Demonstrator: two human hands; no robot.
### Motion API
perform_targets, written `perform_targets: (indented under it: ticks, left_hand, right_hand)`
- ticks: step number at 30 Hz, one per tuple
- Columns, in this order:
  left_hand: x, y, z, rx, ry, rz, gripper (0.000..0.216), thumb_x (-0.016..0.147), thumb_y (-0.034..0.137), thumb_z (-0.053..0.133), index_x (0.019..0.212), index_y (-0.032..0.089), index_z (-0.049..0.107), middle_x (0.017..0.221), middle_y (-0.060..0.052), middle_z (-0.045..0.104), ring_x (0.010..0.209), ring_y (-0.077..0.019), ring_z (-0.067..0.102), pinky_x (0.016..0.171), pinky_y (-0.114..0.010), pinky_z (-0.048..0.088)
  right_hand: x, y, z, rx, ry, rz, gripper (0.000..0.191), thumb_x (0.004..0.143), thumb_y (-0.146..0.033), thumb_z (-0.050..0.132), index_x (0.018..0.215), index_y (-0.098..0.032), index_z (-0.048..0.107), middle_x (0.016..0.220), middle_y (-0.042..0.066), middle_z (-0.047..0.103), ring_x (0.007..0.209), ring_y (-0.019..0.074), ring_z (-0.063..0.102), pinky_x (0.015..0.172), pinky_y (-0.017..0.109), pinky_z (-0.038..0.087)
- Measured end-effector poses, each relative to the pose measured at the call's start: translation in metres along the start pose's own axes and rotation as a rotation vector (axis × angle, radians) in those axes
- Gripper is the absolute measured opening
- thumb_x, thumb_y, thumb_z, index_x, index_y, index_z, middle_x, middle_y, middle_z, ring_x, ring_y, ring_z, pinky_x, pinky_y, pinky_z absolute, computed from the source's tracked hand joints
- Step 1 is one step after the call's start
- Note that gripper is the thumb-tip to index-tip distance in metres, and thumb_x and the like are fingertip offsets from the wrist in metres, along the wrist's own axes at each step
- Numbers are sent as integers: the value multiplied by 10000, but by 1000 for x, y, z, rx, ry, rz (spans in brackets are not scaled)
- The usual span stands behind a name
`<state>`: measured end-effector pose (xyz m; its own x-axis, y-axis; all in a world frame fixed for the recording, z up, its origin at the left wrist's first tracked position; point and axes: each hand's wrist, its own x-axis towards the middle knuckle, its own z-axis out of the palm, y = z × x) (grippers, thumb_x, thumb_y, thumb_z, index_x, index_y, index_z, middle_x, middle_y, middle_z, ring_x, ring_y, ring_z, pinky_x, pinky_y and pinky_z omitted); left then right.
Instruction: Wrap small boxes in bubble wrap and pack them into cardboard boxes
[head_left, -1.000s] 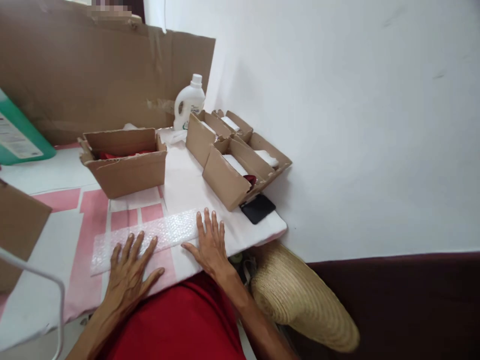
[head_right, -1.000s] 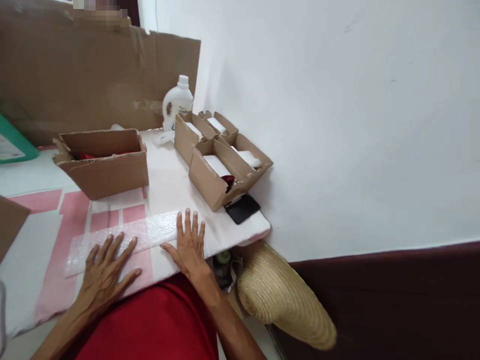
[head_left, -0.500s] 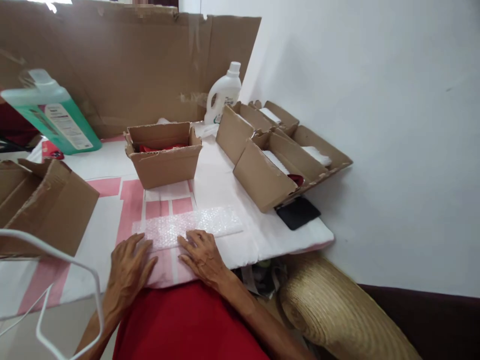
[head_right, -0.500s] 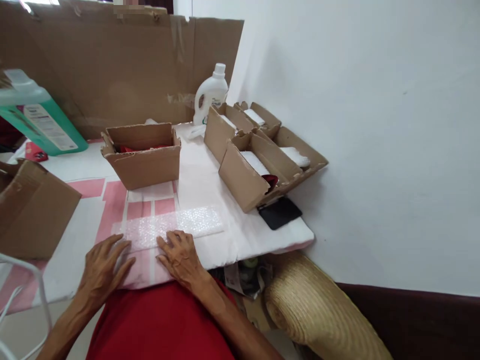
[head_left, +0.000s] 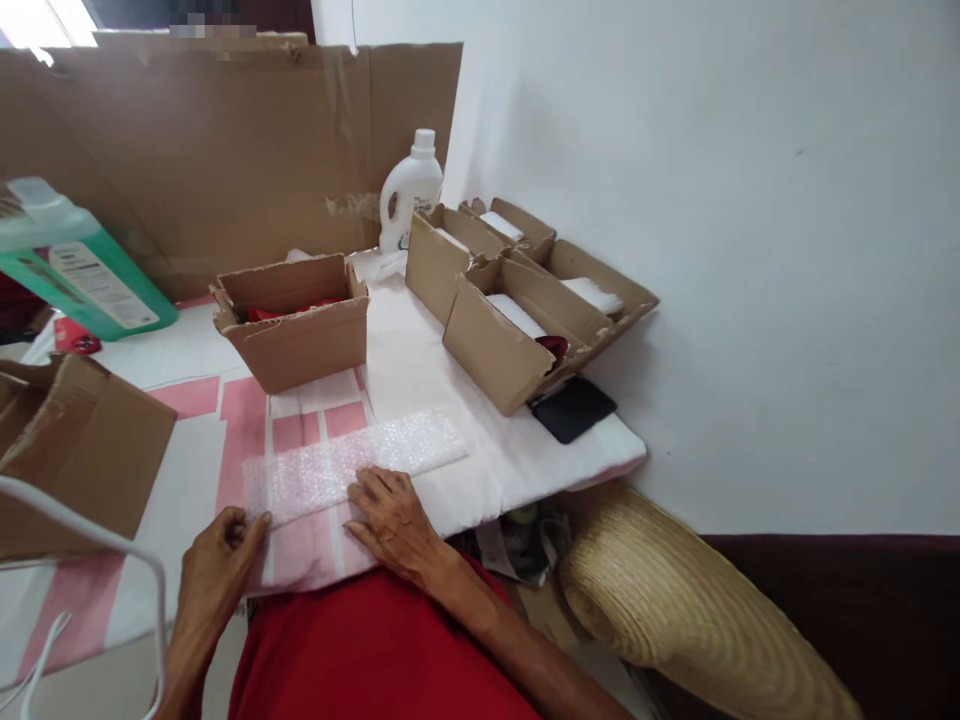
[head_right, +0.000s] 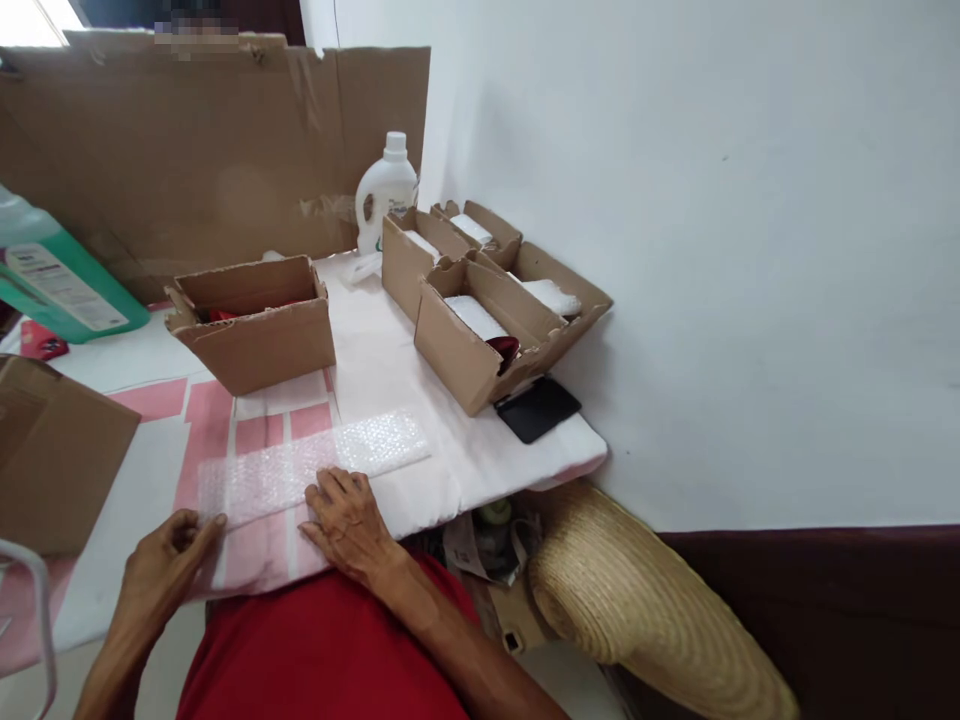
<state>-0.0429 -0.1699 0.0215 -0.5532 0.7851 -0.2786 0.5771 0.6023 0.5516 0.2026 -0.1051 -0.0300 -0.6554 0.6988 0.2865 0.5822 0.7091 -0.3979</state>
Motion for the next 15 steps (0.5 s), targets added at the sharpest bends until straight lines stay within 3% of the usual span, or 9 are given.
perform_targets:
  ticks: [3, 7, 10, 15]
  left_hand:
    - [-2, 3, 3, -393, -20, -19, 471, 669, 659, 710, 755, 220, 563, 648, 39, 575, 629, -172, 583, 623, -294, 473]
    - [-8, 37, 12, -780, -110, 31, 467, 674, 569, 776, 892, 178, 640, 868, -18, 677, 785, -202, 666, 778, -348, 566]
    - [-12, 75, 24, -766, -199, 153, 411, 724, 538, 755, 881, 174, 648, 858, -29, 685, 799, -199, 662, 797, -350, 565]
    - [-12, 130, 56, -439, -278, 419, 384, 864, 578, 568, 783, 204, 534, 719, 14, 598, 701, -154, 612, 687, -292, 508]
  right_hand:
    - [-1, 4, 1, 38, 33, -7, 438, 950, -374, 672, 1291, -129, 547, 1346, 175, 624, 1268, 305, 543, 1015, 465, 456]
    - [-4, 12, 2, 93, 38, -44, 391, 964, -316, 645, 1299, -135, 559, 1402, 164, 604, 1335, 289, 519, 1068, 451, 443]
    - [-8, 16, 0, 135, 38, -64, 415, 974, -294, 622, 1349, -139, 534, 1442, 159, 577, 1395, 272, 471, 1107, 439, 423]
    - [-12, 20, -2, 195, 31, -75, 348, 968, -304, 633, 1272, -145, 576, 1375, 133, 615, 1381, 258, 465, 1136, 423, 412]
